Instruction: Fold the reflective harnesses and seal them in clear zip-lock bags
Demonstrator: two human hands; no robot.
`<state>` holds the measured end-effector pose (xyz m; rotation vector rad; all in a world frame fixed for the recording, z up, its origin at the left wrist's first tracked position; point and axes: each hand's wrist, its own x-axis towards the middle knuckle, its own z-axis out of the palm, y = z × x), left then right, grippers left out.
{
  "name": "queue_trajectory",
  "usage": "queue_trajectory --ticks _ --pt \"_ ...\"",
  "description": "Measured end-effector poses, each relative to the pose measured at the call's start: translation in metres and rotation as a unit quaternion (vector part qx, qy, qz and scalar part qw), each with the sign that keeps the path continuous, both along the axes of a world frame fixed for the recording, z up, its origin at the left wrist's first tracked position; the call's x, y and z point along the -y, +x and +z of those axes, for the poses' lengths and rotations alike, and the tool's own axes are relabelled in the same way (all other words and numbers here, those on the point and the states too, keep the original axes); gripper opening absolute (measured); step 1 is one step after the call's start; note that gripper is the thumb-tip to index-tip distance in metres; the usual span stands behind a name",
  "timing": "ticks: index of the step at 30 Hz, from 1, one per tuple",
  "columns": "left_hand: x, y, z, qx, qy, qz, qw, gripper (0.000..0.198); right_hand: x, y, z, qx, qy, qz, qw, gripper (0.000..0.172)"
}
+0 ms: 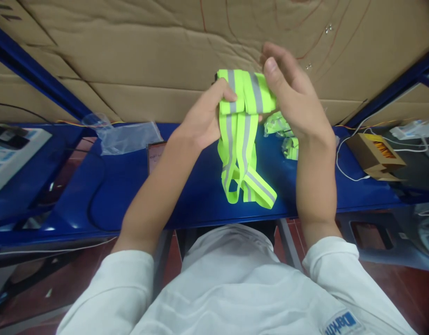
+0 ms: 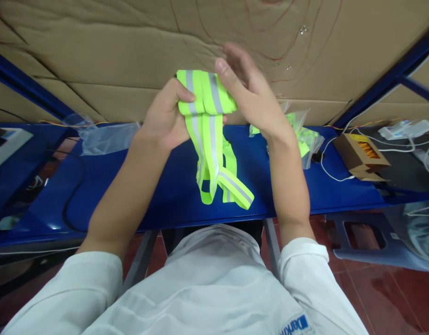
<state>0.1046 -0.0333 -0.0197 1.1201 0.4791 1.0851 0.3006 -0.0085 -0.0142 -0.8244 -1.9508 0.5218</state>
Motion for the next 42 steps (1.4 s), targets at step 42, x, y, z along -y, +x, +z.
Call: queue_trajectory --ticks 42 --pt "-0.006 0.007 -0.019 0.041 -0.027 -0.026 0.998 0.010 0.028 -0.018 0.008 0.044 0.272 -0.057 0.960 0.019"
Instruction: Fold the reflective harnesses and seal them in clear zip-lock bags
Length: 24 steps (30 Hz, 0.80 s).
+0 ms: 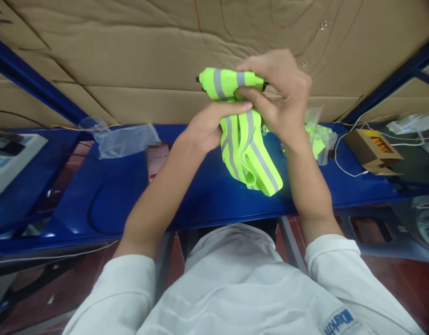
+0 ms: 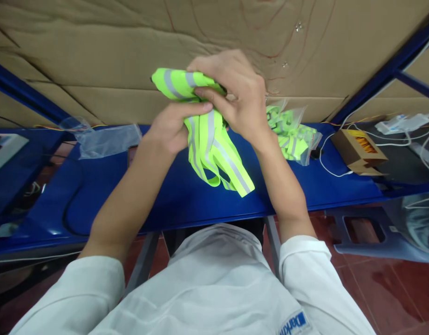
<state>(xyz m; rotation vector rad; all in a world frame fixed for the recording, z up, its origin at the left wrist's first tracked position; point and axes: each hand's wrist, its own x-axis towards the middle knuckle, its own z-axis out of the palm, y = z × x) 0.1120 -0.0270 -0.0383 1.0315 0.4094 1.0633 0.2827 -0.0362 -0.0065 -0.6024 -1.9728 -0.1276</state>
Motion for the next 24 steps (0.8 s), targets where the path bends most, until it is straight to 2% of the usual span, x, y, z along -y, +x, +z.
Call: queue_trajectory --ticks 4,8,10,13,15,17,18,20,22,24 --pt "0.003 -0.016 0.013 0.041 0.028 0.022 0.999 0.023 0.001 0.000 0.002 0.048 0.023 -0.027 0.998 0.026" --pt "0.009 -0.019 0.024 -0.010 0.012 0.075 0.997 0.040 0.006 0.004 0.006 0.096 0.021 -0.031 0.995 0.046" --pt "0.010 -0.015 0.026 -0.018 0.016 0.081 0.996 0.039 0.006 0.011 0.008 0.107 0.014 -0.005 0.994 0.056" --pt "0.008 -0.008 0.021 0.009 0.041 0.047 0.998 0.025 0.005 0.025 0.011 0.105 -0.086 0.077 0.988 0.063" --pt "0.003 -0.006 0.012 0.017 0.060 0.010 0.998 0.018 0.003 0.035 0.013 0.104 -0.200 0.127 0.966 0.051" --pt "-0.002 -0.006 0.003 0.011 0.069 -0.015 0.997 0.012 0.000 0.042 0.013 0.063 -0.279 0.147 0.947 0.032" --pt "-0.004 -0.007 -0.001 0.004 0.071 -0.021 0.997 0.010 -0.003 0.044 0.012 0.026 -0.296 0.141 0.944 0.027" --pt "-0.004 -0.008 -0.006 -0.021 0.078 -0.028 0.996 0.012 -0.010 0.044 0.009 -0.031 -0.307 0.111 0.945 0.028" --pt "-0.002 -0.009 -0.006 -0.063 0.081 -0.032 0.994 0.023 -0.019 0.042 0.005 -0.008 -0.321 0.097 0.942 0.038" --pt "0.000 -0.008 -0.003 -0.096 0.066 -0.027 0.993 0.033 -0.027 0.040 0.001 0.045 -0.340 0.123 0.931 0.046"
